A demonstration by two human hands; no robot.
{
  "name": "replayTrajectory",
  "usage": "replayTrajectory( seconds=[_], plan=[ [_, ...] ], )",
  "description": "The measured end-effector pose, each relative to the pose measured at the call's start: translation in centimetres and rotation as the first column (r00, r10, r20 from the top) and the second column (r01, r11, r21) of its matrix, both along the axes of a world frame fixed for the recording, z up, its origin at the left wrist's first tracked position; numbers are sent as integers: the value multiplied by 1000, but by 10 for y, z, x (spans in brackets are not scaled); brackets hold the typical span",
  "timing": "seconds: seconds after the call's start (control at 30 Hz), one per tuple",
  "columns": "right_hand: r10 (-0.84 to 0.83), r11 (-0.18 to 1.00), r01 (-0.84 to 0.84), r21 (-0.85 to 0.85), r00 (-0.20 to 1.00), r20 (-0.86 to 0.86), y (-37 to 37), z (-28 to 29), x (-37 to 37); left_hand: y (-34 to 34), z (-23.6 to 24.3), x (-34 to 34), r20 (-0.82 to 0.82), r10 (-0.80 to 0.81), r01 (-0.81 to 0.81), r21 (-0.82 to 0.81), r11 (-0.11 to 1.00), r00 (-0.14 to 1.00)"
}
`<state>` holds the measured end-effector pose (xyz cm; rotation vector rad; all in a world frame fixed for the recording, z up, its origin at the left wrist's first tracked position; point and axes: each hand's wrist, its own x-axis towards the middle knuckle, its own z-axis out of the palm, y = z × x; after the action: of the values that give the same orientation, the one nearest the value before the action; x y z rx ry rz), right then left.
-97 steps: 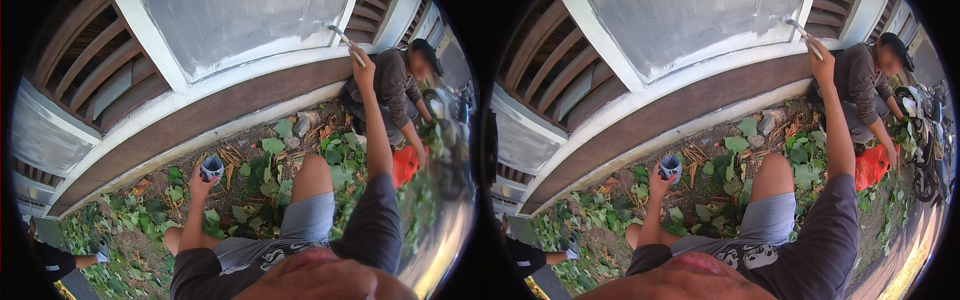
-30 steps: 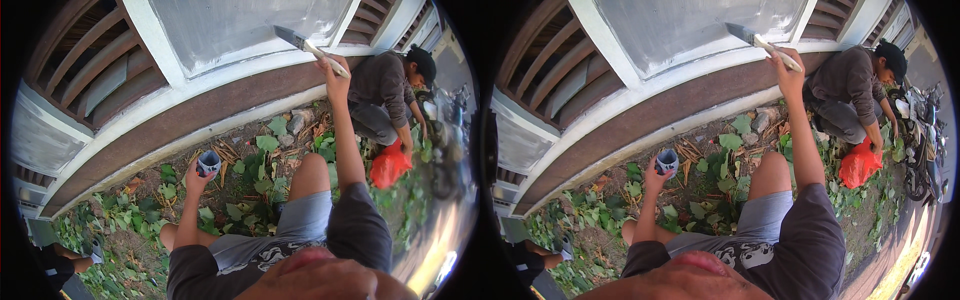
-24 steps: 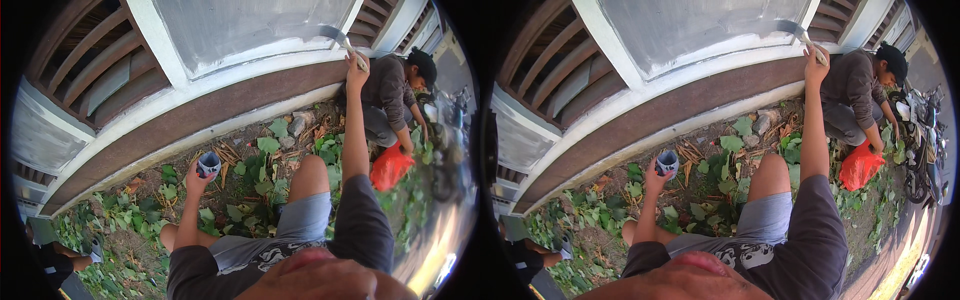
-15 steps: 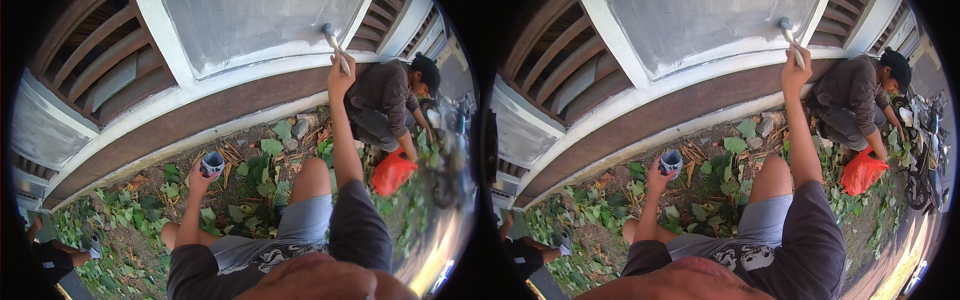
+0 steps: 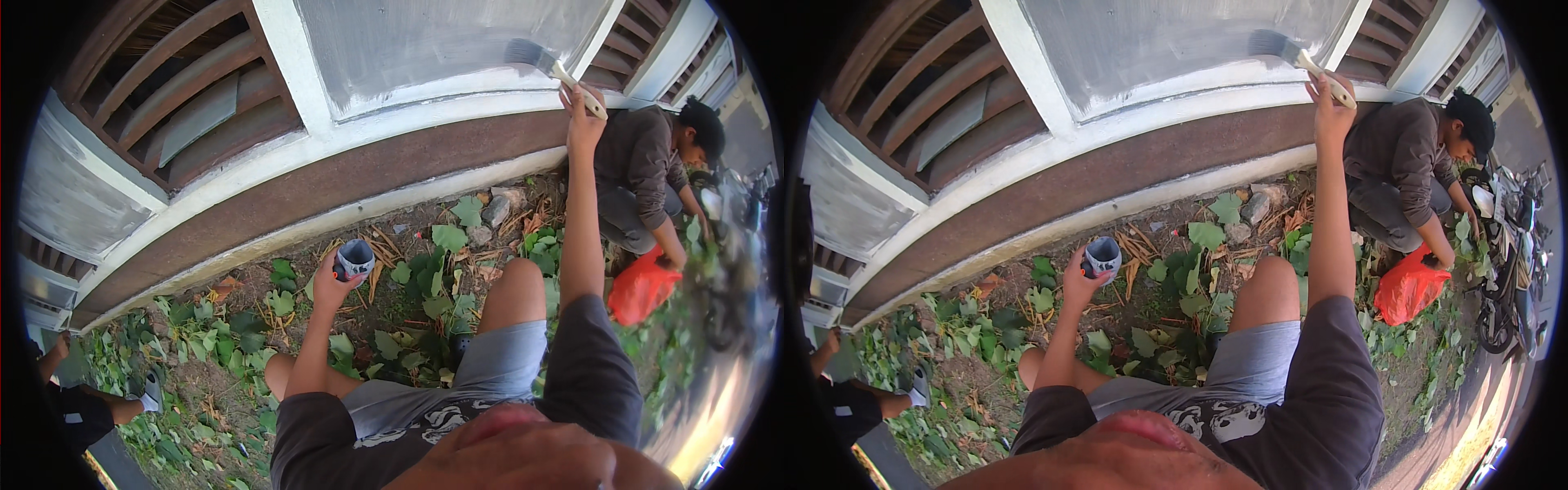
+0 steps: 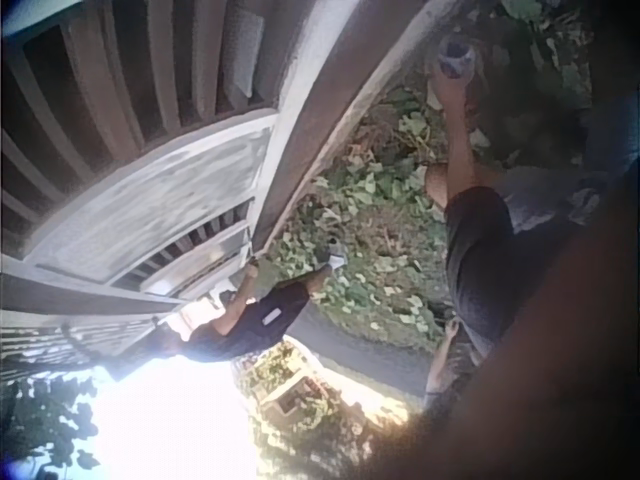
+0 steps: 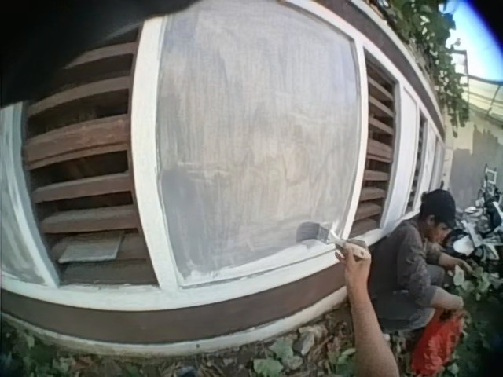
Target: The person paints the exterior wall of a building using a brush and a small container of paint.
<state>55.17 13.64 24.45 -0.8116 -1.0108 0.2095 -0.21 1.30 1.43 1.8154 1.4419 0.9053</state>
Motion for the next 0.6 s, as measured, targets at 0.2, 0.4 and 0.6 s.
replayTrajectory(
  seconds=[0.2, 0.4, 0.6],
  plan=[
    [-356, 924, 353, 149, 934, -6, 1, -5, 61, 0, -2, -4, -31, 32, -33, -18, 999, 999],
    [-509, 860, 492, 132, 843, 174, 5, -11, 2, 1, -6, -2, -15, 18, -18, -3, 1000, 1000],
    [-24, 998, 34, -50, 981, 192, -25, -30, -120, 1, -8, -3, -40, 4, -4, 6, 1000, 999]
  ],
)
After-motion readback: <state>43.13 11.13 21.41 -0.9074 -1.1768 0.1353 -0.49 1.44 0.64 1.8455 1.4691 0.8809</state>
